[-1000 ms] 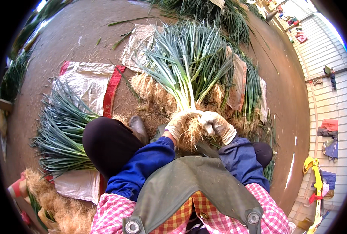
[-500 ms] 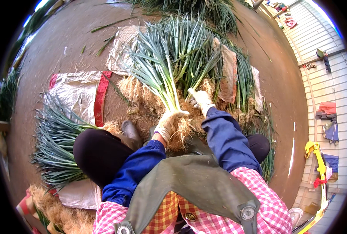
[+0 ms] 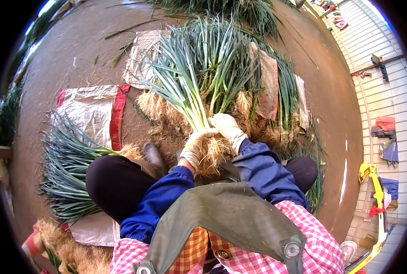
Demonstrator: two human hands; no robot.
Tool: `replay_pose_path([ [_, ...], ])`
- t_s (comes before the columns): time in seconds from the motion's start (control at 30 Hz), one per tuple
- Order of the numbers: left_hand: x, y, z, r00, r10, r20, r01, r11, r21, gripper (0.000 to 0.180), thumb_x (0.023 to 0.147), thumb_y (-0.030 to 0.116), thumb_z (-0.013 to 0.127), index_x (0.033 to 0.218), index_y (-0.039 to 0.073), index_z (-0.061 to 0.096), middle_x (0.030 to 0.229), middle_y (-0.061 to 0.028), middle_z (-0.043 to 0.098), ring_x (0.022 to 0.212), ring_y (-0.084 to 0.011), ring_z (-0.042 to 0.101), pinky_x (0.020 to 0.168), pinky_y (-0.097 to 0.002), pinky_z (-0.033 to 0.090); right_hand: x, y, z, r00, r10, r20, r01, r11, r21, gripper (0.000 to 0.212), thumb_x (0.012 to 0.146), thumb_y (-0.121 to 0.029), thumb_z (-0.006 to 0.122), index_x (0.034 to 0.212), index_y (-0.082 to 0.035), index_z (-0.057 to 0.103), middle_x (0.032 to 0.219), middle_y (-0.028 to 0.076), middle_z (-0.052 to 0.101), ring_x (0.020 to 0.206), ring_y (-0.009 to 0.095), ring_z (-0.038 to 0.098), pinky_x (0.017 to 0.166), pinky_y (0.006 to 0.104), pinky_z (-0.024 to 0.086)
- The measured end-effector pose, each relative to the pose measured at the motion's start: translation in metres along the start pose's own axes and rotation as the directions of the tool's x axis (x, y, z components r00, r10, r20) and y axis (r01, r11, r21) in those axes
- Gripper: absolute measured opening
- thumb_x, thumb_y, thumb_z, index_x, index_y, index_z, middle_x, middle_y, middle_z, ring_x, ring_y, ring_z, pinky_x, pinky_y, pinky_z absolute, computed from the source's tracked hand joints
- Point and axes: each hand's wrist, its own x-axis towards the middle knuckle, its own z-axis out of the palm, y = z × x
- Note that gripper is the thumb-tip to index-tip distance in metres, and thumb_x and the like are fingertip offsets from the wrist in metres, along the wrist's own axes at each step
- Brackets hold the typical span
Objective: The person sorts scallions by hand, cleaning the roots and removing outer debris while sitting on the ground among large piles of green vegetables.
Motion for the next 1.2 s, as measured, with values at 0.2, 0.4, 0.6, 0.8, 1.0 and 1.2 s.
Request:
replay_pose_path([
  [0.2,-0.009,0.012,0.004,0.997,-0.072,0.01,0.072,0.996,-0.051,0.024,0.081,0.005,0.063,0.103,-0.002,0.062,0.089,-0.0134,0.069,0.075,-0.0218,0.067,0.068,-0.0312,0.056,-0.019,-0.013,-0.02,0.938,0.343,-0.049,-0.228,0.718,0.657,0.027,0.091,-0.029,0.058,0.083,-0.005,0.063,0.065,0.005,0.064,0.052,0.015,0.059,0.05,0.0274,0.048],
  [0.4,-0.004,0.002,-0.002,0.998,-0.011,0.06,0.019,0.991,-0.13,0.033,0.081,0.004,0.06,0.113,-0.001,0.06,0.094,-0.0154,0.068,0.078,-0.0242,0.067,0.071,-0.0341,0.056,-0.003,0.005,0.01,0.897,0.222,0.382,-0.432,0.267,0.861,0.028,0.097,-0.029,0.05,0.106,-0.003,0.057,0.084,0.006,0.065,0.074,0.015,0.061,0.063,0.0258,0.05],
  [0.6,-0.01,0.003,-0.008,0.998,-0.062,-0.009,0.061,0.991,-0.123,0.024,0.081,0.009,0.062,0.103,0.0,0.06,0.088,-0.0134,0.068,0.074,-0.024,0.066,0.072,-0.036,0.055,-0.003,-0.026,0.003,0.987,0.161,0.024,-0.15,0.845,0.513,0.022,0.092,-0.028,0.06,0.101,-0.008,0.061,0.087,0.0,0.062,0.074,0.011,0.058,0.059,0.0265,0.05],
  [0.8,-0.019,0.012,0.018,0.996,-0.094,-0.004,0.093,0.986,-0.142,0.023,0.081,0.013,0.064,0.1,0.001,0.062,0.089,-0.0124,0.068,0.075,-0.024,0.066,0.071,-0.0353,0.055,0.003,-0.029,-0.008,0.946,0.321,0.053,-0.269,0.681,0.681,0.024,0.094,-0.027,0.056,0.102,-0.004,0.062,0.086,0.002,0.064,0.072,0.011,0.058,0.062,0.0264,0.05],
  [1.0,-0.03,0.018,-0.004,0.997,-0.027,0.075,0.034,0.995,-0.098,0.031,0.086,0.024,0.059,0.103,-0.002,0.063,0.093,-0.0139,0.067,0.08,-0.0251,0.066,0.075,-0.0355,0.055,0.02,-0.004,0.034,0.917,0.375,0.138,-0.341,0.556,0.758,0.024,0.096,-0.025,0.051,0.099,-0.005,0.064,0.086,0.005,0.066,0.07,0.016,0.064,0.065,0.0291,0.054],
  [1.2,-0.021,0.002,0.015,0.992,0.032,0.124,-0.007,0.979,-0.202,0.035,0.077,0.01,0.071,0.109,0.0,0.059,0.096,-0.0119,0.066,0.084,-0.0215,0.065,0.079,-0.033,0.054,0.05,0.019,0.023,0.973,0.229,-0.03,-0.192,0.875,0.444,0.028,0.092,-0.035,0.053,0.082,-0.01,0.06,0.071,0.004,0.06,0.067,0.018,0.062,0.055,0.0341,0.047],
])
